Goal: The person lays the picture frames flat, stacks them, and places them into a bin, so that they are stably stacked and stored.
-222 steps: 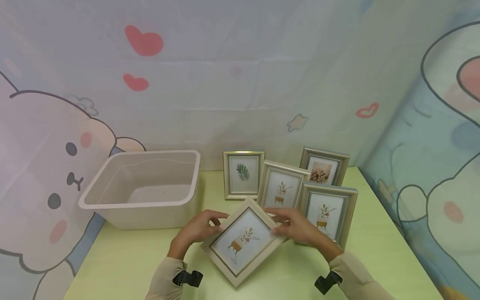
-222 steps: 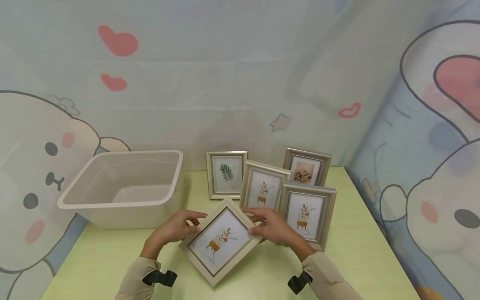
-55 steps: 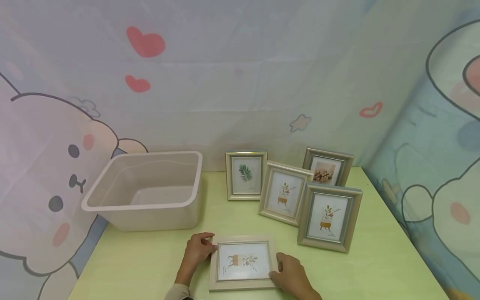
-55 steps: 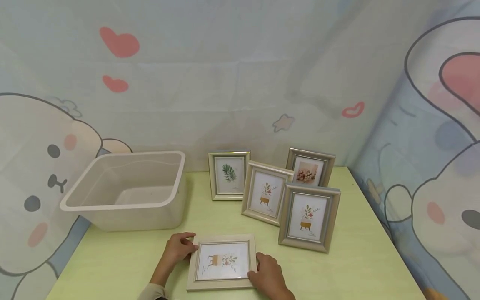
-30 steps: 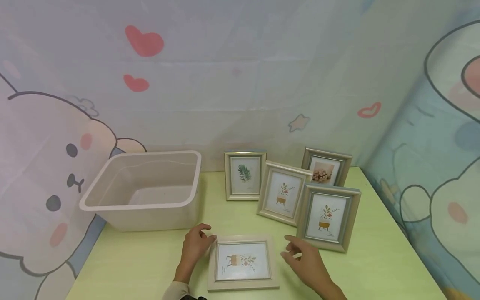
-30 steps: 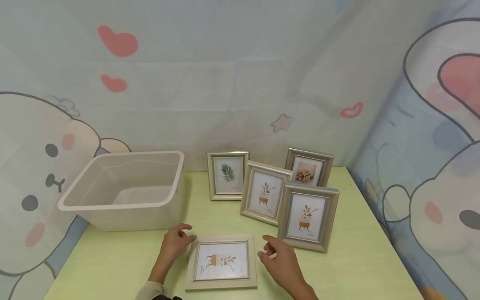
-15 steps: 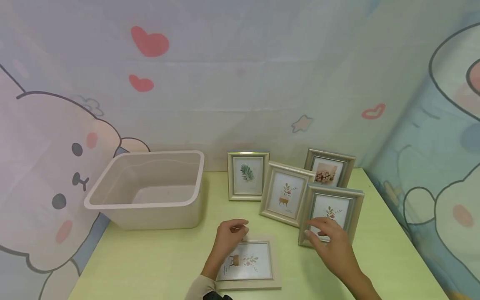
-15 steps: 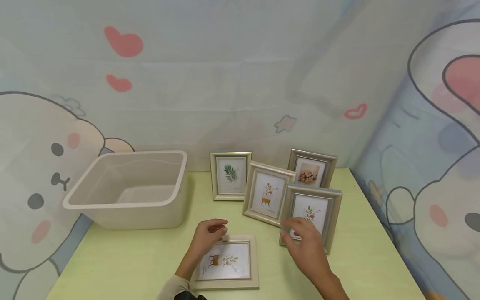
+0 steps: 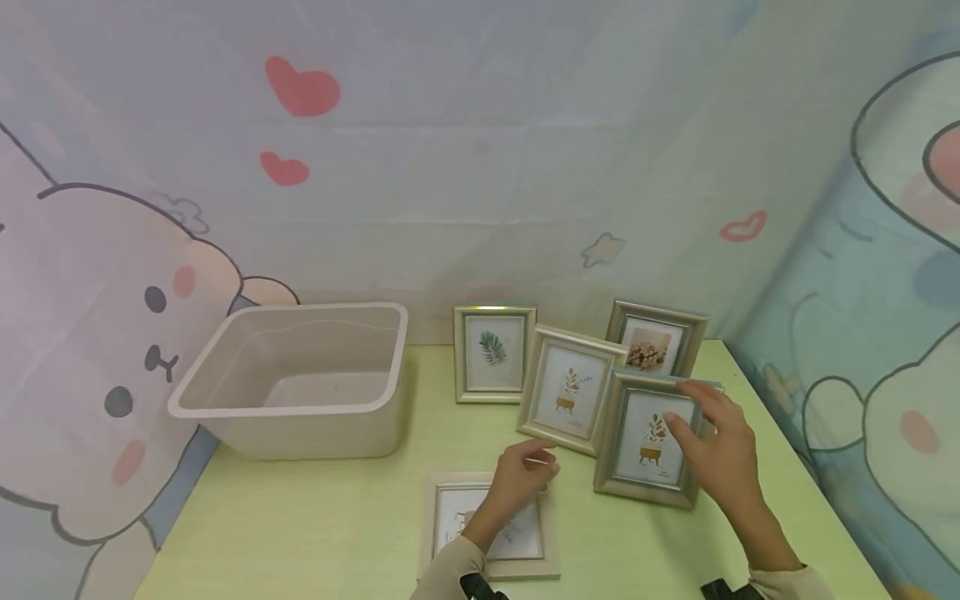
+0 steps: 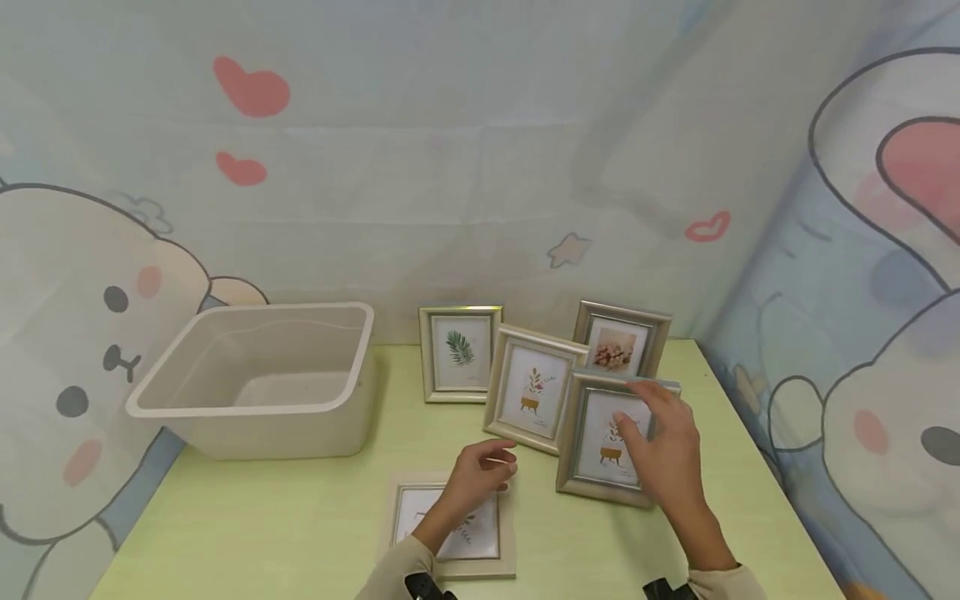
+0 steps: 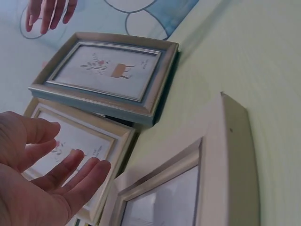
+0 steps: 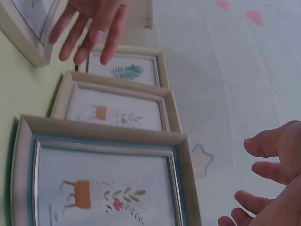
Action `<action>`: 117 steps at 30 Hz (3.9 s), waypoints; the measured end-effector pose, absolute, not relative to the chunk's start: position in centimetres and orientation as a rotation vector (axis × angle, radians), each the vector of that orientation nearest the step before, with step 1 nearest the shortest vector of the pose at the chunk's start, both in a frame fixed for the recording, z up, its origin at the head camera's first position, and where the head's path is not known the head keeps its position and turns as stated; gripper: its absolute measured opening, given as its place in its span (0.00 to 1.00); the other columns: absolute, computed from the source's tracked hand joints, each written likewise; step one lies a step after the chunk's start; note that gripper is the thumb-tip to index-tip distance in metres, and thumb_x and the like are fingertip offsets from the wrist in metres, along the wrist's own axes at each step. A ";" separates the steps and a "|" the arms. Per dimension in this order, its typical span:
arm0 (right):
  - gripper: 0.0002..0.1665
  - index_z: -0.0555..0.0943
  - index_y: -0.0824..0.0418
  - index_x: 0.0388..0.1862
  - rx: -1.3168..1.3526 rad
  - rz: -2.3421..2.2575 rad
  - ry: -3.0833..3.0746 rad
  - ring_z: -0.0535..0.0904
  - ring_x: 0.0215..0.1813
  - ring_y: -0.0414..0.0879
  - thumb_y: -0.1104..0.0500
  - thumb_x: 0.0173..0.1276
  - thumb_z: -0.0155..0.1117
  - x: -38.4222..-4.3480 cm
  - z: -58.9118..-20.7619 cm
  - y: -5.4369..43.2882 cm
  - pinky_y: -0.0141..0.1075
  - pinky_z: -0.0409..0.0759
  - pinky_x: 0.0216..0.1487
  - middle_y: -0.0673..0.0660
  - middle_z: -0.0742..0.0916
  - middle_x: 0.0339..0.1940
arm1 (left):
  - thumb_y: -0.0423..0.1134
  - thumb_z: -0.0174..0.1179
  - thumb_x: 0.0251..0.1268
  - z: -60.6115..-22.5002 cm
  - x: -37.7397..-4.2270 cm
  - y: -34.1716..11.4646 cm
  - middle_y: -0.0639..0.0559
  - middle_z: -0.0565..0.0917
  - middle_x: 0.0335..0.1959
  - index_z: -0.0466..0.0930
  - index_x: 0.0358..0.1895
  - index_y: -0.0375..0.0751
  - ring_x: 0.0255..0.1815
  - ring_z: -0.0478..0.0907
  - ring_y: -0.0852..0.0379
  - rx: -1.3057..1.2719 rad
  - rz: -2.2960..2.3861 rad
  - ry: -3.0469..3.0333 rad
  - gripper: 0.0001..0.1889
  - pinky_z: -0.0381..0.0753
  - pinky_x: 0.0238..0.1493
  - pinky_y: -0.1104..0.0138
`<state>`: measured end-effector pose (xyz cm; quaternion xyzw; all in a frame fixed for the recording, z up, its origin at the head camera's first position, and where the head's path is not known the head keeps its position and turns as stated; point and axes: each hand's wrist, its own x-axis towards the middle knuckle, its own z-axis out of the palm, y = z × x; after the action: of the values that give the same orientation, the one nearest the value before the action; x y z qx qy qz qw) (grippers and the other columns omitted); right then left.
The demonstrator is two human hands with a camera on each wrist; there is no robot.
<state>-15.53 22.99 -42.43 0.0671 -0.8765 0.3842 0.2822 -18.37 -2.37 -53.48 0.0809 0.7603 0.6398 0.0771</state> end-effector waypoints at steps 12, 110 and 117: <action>0.30 0.76 0.70 0.63 0.118 0.976 -2.469 0.65 0.68 0.79 0.66 0.62 0.70 -17.6 -42.5 26.8 0.72 0.64 0.59 0.79 0.72 0.68 | 0.28 0.60 0.67 -55.3 -19.8 1.4 0.30 0.84 0.53 0.79 0.61 0.33 0.47 0.87 0.39 0.378 1.906 2.283 0.19 0.86 0.33 0.67; 0.23 0.66 0.75 0.58 0.573 2.007 -2.860 0.86 0.42 0.46 0.66 0.71 0.62 -17.6 -45.4 32.2 0.48 0.88 0.40 0.60 0.82 0.43 | 0.20 0.55 0.54 -52.3 -17.9 -4.5 0.35 0.79 0.54 0.78 0.63 0.34 0.49 0.80 0.50 0.434 1.922 2.049 0.29 0.88 0.39 0.55; 0.21 0.66 0.73 0.56 0.571 2.152 -2.820 0.87 0.43 0.49 0.66 0.71 0.61 -17.1 -46.6 31.1 0.53 0.86 0.42 0.60 0.84 0.42 | 0.20 0.56 0.57 -51.3 -18.0 -5.6 0.33 0.80 0.54 0.79 0.60 0.32 0.47 0.81 0.52 0.367 1.966 2.129 0.25 0.87 0.39 0.59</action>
<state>-17.12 31.13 -46.57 0.1548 -0.7650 0.5838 -0.2237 -18.02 -5.57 -51.31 0.1247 0.7245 0.6690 0.1100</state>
